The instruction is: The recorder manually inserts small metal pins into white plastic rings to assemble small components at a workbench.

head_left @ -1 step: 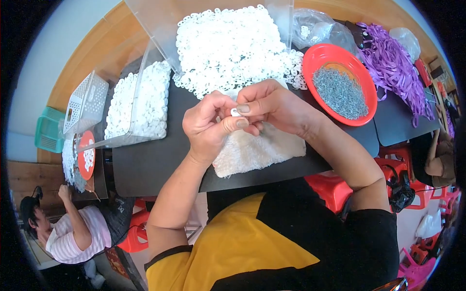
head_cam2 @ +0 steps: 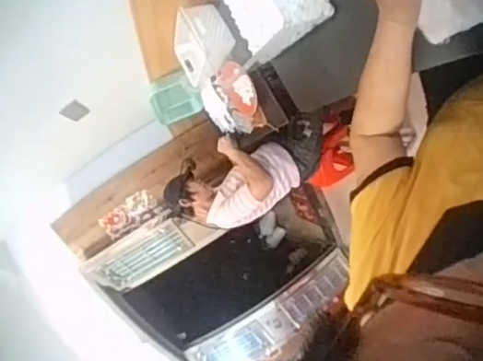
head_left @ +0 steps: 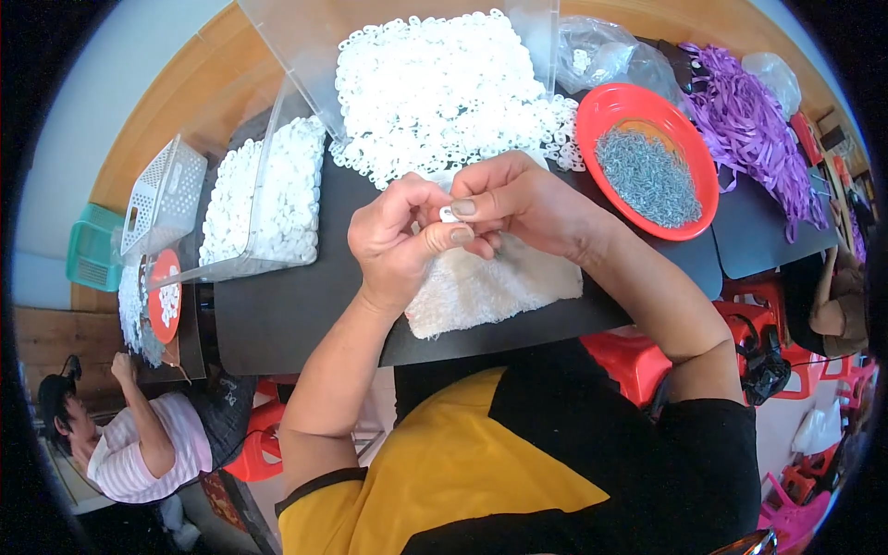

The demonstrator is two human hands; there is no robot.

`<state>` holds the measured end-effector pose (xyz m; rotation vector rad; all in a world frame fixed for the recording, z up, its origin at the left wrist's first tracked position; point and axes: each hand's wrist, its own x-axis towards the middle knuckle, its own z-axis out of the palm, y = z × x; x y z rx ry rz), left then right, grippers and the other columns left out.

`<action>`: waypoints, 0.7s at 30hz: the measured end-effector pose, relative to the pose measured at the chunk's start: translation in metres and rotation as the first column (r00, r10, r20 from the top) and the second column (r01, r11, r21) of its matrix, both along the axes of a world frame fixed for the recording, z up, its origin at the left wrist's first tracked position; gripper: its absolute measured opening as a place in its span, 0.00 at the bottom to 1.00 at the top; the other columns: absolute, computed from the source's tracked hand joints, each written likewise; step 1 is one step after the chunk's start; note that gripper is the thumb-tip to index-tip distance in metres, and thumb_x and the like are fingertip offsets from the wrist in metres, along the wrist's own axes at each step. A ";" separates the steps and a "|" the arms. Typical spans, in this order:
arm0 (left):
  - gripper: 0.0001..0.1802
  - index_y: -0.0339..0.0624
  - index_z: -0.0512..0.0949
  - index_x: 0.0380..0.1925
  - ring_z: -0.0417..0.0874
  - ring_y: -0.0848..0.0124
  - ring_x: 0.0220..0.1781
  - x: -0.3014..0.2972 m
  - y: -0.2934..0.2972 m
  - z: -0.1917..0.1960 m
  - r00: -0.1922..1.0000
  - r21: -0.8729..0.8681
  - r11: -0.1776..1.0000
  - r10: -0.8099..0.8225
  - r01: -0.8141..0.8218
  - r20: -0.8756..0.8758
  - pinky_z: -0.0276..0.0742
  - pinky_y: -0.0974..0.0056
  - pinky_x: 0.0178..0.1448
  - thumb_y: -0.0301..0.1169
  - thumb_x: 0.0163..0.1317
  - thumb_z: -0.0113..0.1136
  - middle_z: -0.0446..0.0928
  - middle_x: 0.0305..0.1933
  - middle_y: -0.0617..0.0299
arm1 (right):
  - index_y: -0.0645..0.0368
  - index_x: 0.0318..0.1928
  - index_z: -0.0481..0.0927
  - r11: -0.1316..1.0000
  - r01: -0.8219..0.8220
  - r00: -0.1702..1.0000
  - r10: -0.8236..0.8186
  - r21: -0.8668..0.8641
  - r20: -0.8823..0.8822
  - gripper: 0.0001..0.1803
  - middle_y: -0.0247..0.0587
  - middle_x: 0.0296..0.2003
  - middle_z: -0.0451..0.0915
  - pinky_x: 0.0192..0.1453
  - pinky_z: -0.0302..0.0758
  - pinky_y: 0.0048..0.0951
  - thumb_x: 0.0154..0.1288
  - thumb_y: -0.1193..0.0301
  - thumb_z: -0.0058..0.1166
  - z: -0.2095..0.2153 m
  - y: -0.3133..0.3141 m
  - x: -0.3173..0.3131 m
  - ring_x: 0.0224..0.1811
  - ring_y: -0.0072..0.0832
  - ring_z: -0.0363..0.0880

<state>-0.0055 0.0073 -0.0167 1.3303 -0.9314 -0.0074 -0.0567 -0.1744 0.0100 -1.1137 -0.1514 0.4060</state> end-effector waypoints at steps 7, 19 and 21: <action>0.16 0.37 0.77 0.35 0.70 0.82 0.26 0.001 -0.009 -0.004 0.992 -0.050 0.992 0.117 -0.115 0.052 0.65 0.76 0.29 0.25 0.48 0.74 0.74 0.27 0.68 | 0.60 0.27 0.78 0.970 0.159 0.974 -0.123 -0.185 0.191 0.10 0.30 0.17 0.73 0.24 0.65 0.20 0.64 0.68 0.56 -0.002 -0.001 0.009 0.19 0.18 0.72; 0.15 0.37 0.77 0.30 0.67 0.83 0.23 0.002 -0.002 -0.002 0.994 0.040 0.994 0.096 -0.099 0.060 0.63 0.76 0.26 0.25 0.46 0.75 0.72 0.23 0.70 | 0.62 0.29 0.80 0.987 0.045 0.995 -0.030 -0.151 0.099 0.12 0.32 0.20 0.75 0.28 0.66 0.17 0.66 0.66 0.54 -0.006 0.000 0.004 0.22 0.16 0.72; 0.15 0.36 0.77 0.31 0.67 0.84 0.24 0.004 -0.003 -0.004 0.999 0.000 0.999 0.048 -0.048 0.022 0.62 0.77 0.26 0.25 0.46 0.75 0.71 0.23 0.70 | 0.63 0.29 0.79 0.994 0.030 0.996 -0.021 -0.108 0.083 0.12 0.33 0.19 0.75 0.27 0.66 0.18 0.65 0.67 0.54 -0.008 0.001 0.005 0.21 0.17 0.72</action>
